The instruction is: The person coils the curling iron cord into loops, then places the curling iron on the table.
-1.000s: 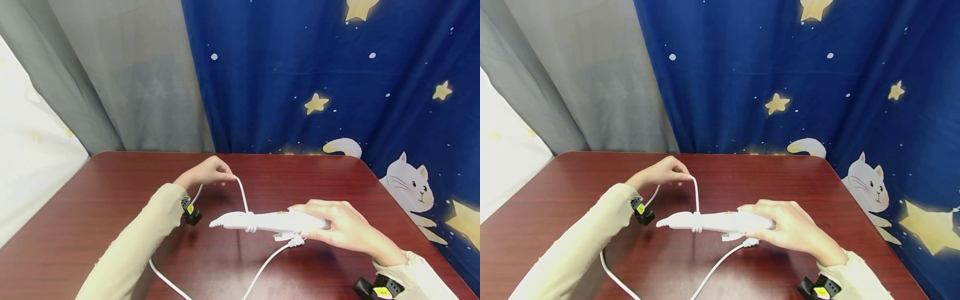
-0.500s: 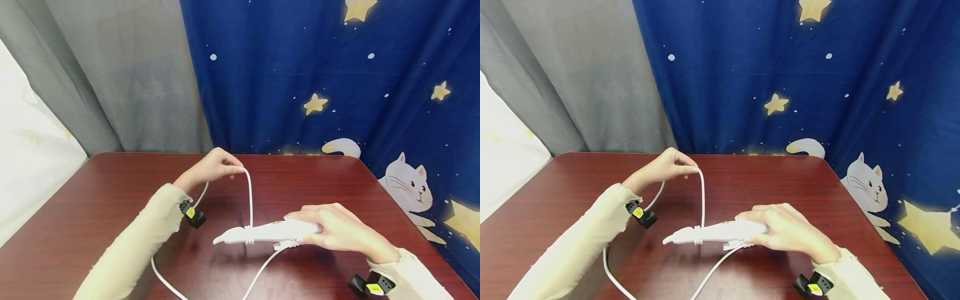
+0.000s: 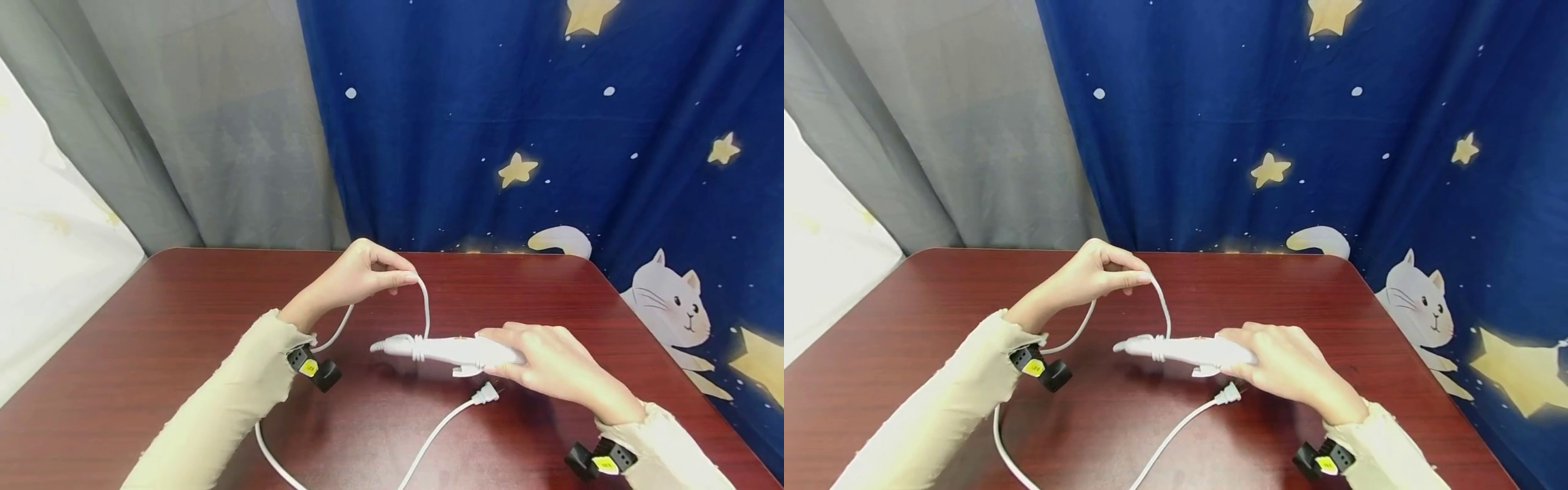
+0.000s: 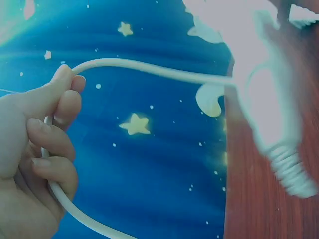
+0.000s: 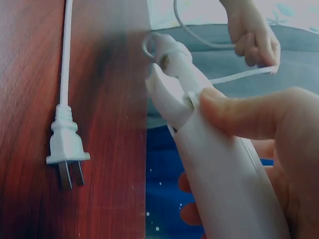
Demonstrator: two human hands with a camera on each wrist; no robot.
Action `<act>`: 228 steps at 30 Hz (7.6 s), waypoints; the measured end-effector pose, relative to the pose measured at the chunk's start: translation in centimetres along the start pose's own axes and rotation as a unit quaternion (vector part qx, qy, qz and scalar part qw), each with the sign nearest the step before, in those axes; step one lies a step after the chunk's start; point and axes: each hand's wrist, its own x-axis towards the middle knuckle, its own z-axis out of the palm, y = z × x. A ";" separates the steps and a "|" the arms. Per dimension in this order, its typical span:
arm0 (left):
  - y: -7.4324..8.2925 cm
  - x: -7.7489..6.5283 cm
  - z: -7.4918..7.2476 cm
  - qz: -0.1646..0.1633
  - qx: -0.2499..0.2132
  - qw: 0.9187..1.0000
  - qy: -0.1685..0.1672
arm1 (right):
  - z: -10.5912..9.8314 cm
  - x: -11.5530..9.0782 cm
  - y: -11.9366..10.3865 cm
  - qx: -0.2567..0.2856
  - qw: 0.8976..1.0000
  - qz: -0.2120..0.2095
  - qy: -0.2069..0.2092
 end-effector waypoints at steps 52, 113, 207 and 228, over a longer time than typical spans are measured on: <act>-6.9 -2.5 4.1 0.019 -0.101 0.988 -0.115 | -3.3 -0.8 -1.9 0.054 0.970 0.060 0.229; 0.4 0.1 -3.5 0.030 0.112 0.993 0.008 | -1.7 -0.5 -1.9 -0.030 0.993 -0.109 0.024; -3.7 -4.6 3.6 0.000 -0.007 0.996 -0.090 | -3.4 -0.8 -1.0 0.070 0.955 0.110 0.268; -7.0 -1.9 1.6 0.013 0.014 0.999 -0.038 | -3.5 -1.4 -2.6 0.157 0.966 -0.055 0.200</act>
